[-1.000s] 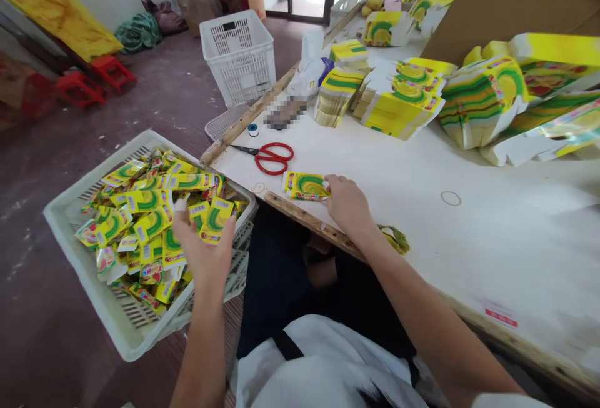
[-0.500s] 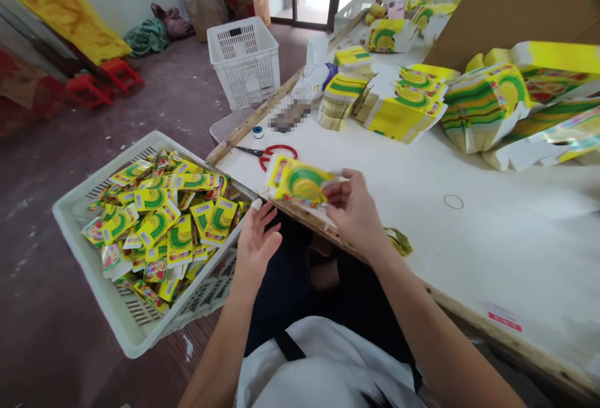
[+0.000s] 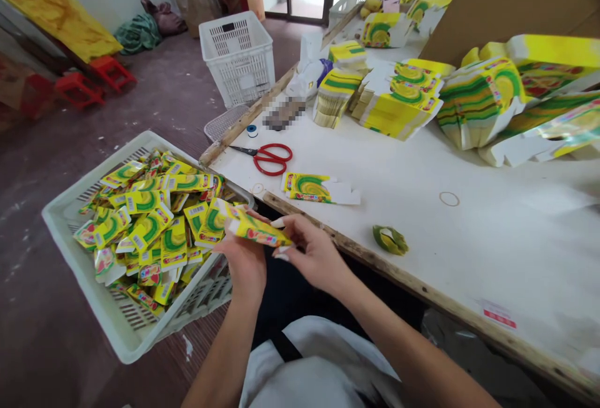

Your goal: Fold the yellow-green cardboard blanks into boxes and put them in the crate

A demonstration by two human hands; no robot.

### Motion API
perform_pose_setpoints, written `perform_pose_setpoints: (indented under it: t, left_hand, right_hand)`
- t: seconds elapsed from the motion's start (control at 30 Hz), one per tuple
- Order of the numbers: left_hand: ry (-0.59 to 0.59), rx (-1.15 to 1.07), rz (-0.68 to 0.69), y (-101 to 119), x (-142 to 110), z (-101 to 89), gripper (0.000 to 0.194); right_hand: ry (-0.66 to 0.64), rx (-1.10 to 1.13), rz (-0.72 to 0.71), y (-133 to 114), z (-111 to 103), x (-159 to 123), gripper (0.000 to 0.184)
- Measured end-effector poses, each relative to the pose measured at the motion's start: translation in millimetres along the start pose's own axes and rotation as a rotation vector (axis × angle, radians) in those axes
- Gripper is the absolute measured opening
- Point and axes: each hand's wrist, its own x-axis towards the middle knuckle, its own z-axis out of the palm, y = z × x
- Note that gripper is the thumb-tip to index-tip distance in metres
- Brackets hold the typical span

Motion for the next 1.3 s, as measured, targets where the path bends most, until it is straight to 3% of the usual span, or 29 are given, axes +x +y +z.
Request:
perform_pose_setpoints:
  t: [0.1, 0.2, 0.27, 0.37, 0.47, 0.53, 0.63, 0.7, 0.8, 0.9, 0.97, 1.17, 1.3]
  left_hand:
    - [0.046, 0.139, 0.053, -6.7, -3.7, -9.0, 0.048]
    - [0.059, 0.234, 0.078, -5.7, -1.3, -18.2, 0.035]
    - [0.017, 0.261, 0.12, 2.6, 2.4, -23.1, 0.031]
    - [-0.039, 0.34, 0.297, 23.8, 6.7, -28.3, 0.035]
    - [-0.195, 0.607, 0.428, 41.2, 7.0, -29.4, 0.075]
    - [-0.392, 0.827, 0.369, 44.1, 5.7, -26.6, 0.093]
    - [-0.68, 0.976, 0.13, 38.0, 2.5, -19.1, 0.066]
    - [-0.703, 0.991, 0.061, 31.7, -0.6, -14.9, 0.048]
    - [-0.589, 1.003, 0.137, 24.3, -6.0, -11.8, 0.054]
    - [-0.55, 0.998, 0.245, 20.3, -10.5, -10.0, 0.067]
    - [-0.574, 0.99, 0.299, 18.7, -12.9, -8.8, 0.07]
    - [-0.621, 0.989, 0.354, 10.9, -16.4, -10.8, 0.067]
    - [-0.617, 0.948, 0.502, 5.6, -14.8, -11.9, 0.055]
  right_hand:
    - [0.05, -0.035, -0.05, 2.2, -11.2, 2.1, 0.022]
    - [0.069, -0.165, -0.141, 1.2, -20.6, 1.9, 0.026]
    - [0.137, -0.279, -0.228, -1.2, -29.1, 2.2, 0.033]
    - [0.265, -0.545, -0.367, -7.0, -42.1, 2.4, 0.038]
    - [0.234, -0.802, -0.488, -13.6, -43.3, 0.4, 0.035]
    - [0.111, -0.855, -0.568, -16.9, -37.1, -2.2, 0.031]
    - [0.032, -0.791, -0.627, -18.8, -29.0, -5.4, 0.031]
    - [0.145, -0.69, -0.559, -17.6, -28.2, -5.9, 0.04]
    - [0.294, -0.387, -0.338, -13.5, -28.8, -4.0, 0.069]
    - [0.174, -0.07, -0.112, -11.6, -23.8, -0.8, 0.056]
    - [0.082, 0.015, -0.024, -12.4, -18.3, 1.1, 0.044]
    - [0.004, 0.126, 0.032, -12.7, -12.6, 5.7, 0.047]
    - [0.015, 0.131, -0.002, -10.8, -15.7, 6.6, 0.051]
